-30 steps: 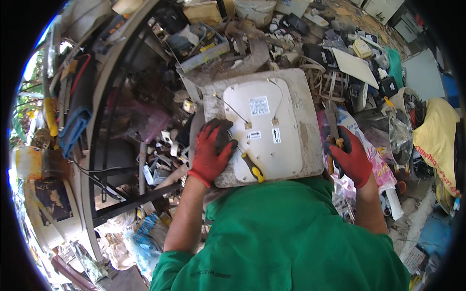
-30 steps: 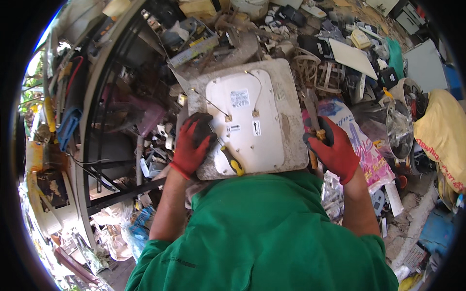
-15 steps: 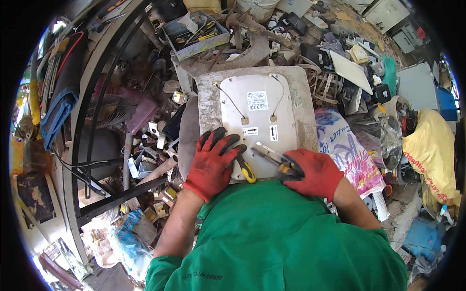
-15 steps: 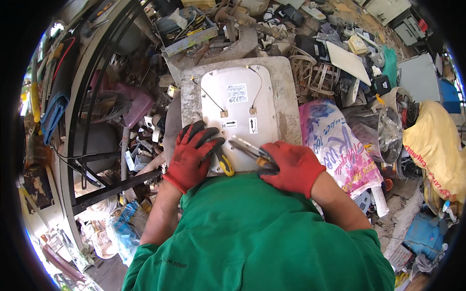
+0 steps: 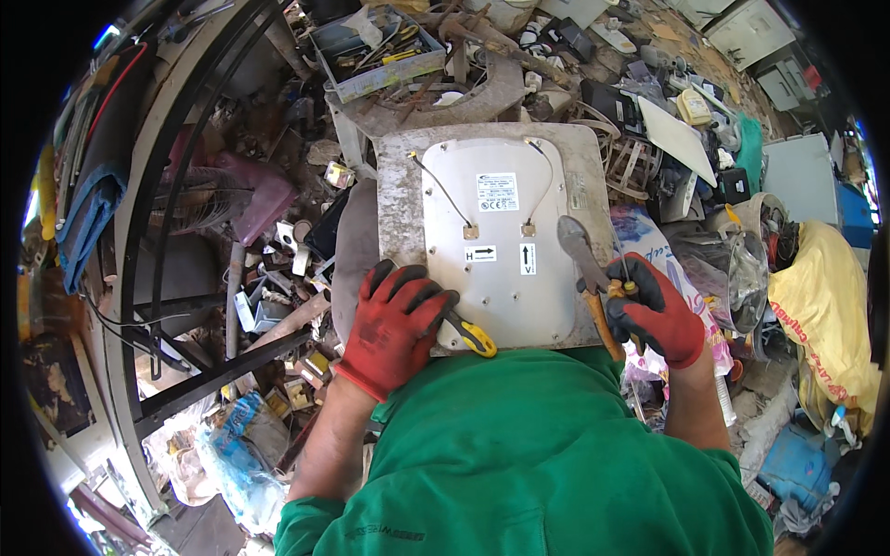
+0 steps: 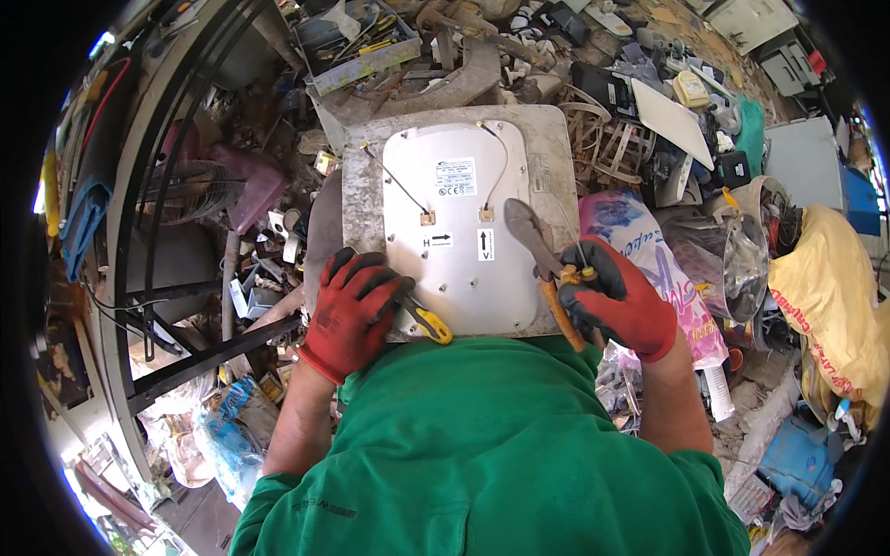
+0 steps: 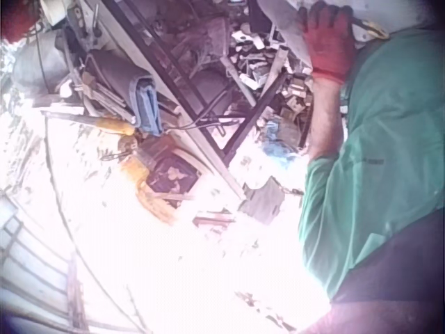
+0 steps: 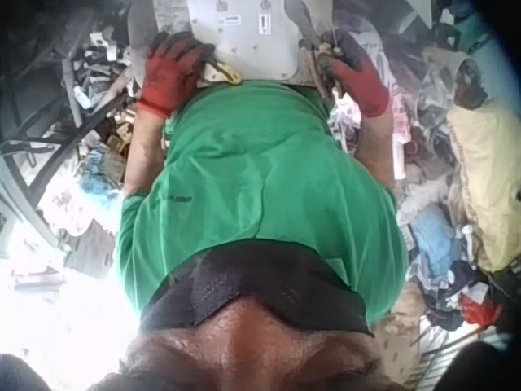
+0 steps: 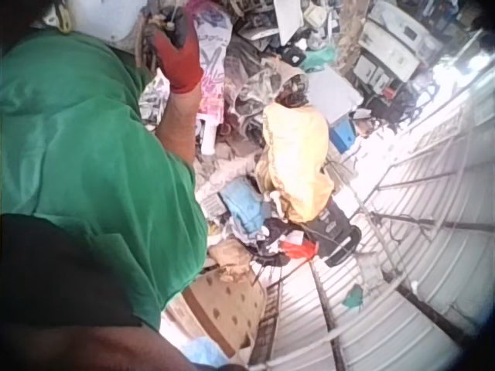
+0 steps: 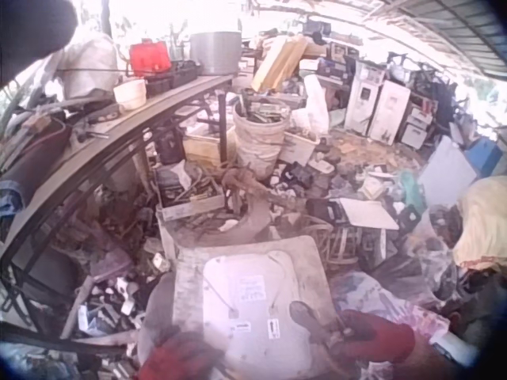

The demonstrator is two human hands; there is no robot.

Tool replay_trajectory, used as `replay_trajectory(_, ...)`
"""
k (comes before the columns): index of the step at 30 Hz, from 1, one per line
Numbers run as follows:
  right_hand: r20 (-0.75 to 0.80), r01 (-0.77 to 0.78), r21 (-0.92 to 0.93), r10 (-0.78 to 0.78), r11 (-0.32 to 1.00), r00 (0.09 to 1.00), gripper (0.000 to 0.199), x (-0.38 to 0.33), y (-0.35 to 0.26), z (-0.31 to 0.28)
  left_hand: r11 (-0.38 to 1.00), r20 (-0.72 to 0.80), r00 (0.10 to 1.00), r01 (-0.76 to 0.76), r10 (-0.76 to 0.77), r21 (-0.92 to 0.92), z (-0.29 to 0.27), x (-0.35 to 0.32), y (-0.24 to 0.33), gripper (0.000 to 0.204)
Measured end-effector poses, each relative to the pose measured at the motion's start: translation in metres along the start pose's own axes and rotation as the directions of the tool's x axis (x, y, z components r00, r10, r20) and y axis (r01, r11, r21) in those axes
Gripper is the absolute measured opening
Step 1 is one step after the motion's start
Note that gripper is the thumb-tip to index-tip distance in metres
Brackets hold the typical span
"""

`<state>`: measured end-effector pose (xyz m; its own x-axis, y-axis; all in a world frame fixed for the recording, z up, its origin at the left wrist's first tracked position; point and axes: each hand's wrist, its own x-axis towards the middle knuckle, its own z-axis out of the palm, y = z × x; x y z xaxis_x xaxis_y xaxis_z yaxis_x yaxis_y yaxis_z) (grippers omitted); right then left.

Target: The person uses a screwdriver to remove screws and pliers to disconnect wires from a white electronic device held on their lap.

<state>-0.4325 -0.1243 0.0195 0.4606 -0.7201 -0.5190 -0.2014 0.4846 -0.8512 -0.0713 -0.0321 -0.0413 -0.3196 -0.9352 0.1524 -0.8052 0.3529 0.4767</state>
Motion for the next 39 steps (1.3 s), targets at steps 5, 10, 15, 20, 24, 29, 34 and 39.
replay_trajectory(5,0.042,-0.031,0.064,0.029,0.997,0.999,0.055,0.005,0.016,0.013,0.999,0.047,0.999,0.014,-0.016,0.052,-0.007,-0.005,0.007,0.046)
replay_trajectory(10,0.095,-0.12,0.104,0.11,0.987,0.989,0.048,0.002,0.013,0.019,0.987,0.096,0.982,0.158,-0.16,0.027,-0.026,-0.016,0.012,0.044)
replay_trajectory(15,-0.123,0.027,-0.065,-0.035,0.998,0.992,0.055,0.001,0.003,0.019,0.946,-0.04,0.949,0.308,-0.313,-0.101,-0.038,-0.024,0.002,0.041)
replay_trajectory(20,-0.106,0.144,-0.336,-0.189,0.931,0.976,0.055,0.006,0.0,0.019,0.834,-0.075,0.878,0.419,-0.473,-0.358,-0.041,-0.026,-0.006,0.042)
replay_trajectory(24,-0.027,0.221,-0.684,-0.328,0.695,0.944,0.056,0.006,0.005,0.025,0.84,-0.07,0.892,0.39,-0.446,-0.378,-0.042,-0.026,-0.008,0.041)
replay_trajectory(29,0.006,0.252,-0.821,-0.434,0.512,0.901,0.056,0.011,0.003,0.03,0.938,-0.049,0.961,0.254,-0.273,-0.235,-0.031,-0.018,-0.016,0.04)
replay_trajectory(34,-0.13,0.18,-0.66,-0.348,0.729,0.928,0.057,0.026,-0.011,0.031,0.974,-0.053,0.978,0.195,-0.202,-0.118,-0.032,-0.009,-0.011,0.039)
replay_trajectory(39,-0.059,0.343,-0.538,-0.441,0.77,0.896,0.056,0.033,-0.012,0.034,0.885,0.005,0.938,0.33,-0.348,-0.329,-0.042,0.006,-0.001,0.038)
